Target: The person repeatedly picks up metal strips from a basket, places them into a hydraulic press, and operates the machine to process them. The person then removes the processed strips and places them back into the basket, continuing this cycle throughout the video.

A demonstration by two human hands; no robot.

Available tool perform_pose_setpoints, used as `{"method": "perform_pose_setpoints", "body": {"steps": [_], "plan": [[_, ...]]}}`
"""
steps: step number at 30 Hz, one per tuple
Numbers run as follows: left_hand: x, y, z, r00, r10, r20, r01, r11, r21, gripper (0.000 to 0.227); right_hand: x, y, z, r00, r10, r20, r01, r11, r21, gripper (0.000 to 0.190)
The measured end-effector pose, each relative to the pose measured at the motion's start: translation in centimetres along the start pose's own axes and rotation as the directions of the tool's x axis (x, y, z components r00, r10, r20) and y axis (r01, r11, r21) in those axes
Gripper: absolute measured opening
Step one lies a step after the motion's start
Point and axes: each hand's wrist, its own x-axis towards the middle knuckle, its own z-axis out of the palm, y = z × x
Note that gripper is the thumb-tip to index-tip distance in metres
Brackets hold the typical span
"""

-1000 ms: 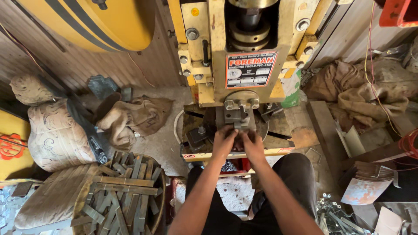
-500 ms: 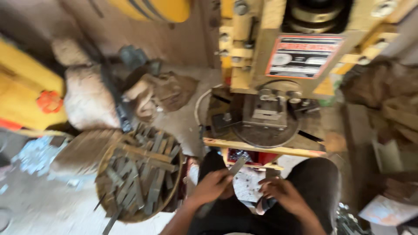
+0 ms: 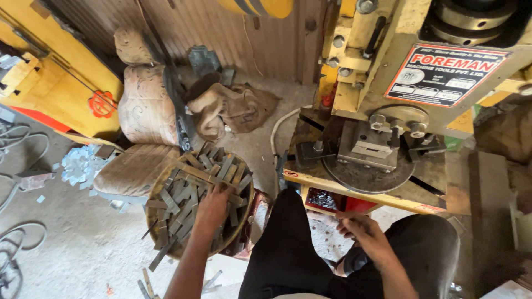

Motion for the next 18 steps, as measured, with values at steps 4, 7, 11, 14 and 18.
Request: {"method": "perform_pose_setpoints", "body": {"steps": [4,7,11,14,18], "plan": [[0.8,-1.0,2.0,0.997,0.083,0.008,-0.083,0.994,0.072,0.046,-0.7,0.4,-0.3,0.997,-0.079,0.026,0.079,0.997,0.010,0.036],[1.3,-1.9,3.1,0.983,0.185,0.011,-0.184,0.973,0.138,0.049,-0.7,1.6,-1.0,1.000,-0.005,-0.001,0.005,0.997,0.081,0.036],[3.0,-1.8,4.3,0.979,0.196,0.062,-0.204,0.965,0.166,0.051,-0.8,1.9,-1.2,0.998,0.027,-0.051,-0.022,0.996,0.091,0.037],[4.0,-0.7,5.2,0.972,0.235,0.020,-0.235,0.965,0.114,0.049,-1.1,2.0,-1.0,0.999,0.033,-0.032,-0.029,0.993,0.112,0.038],[5.2,0.2,5.1,0.965,0.261,0.035,-0.263,0.959,0.103,0.046,-1.5,1.4,-0.5,0.998,0.037,-0.043,-0.033,0.996,0.084,0.039]]}}
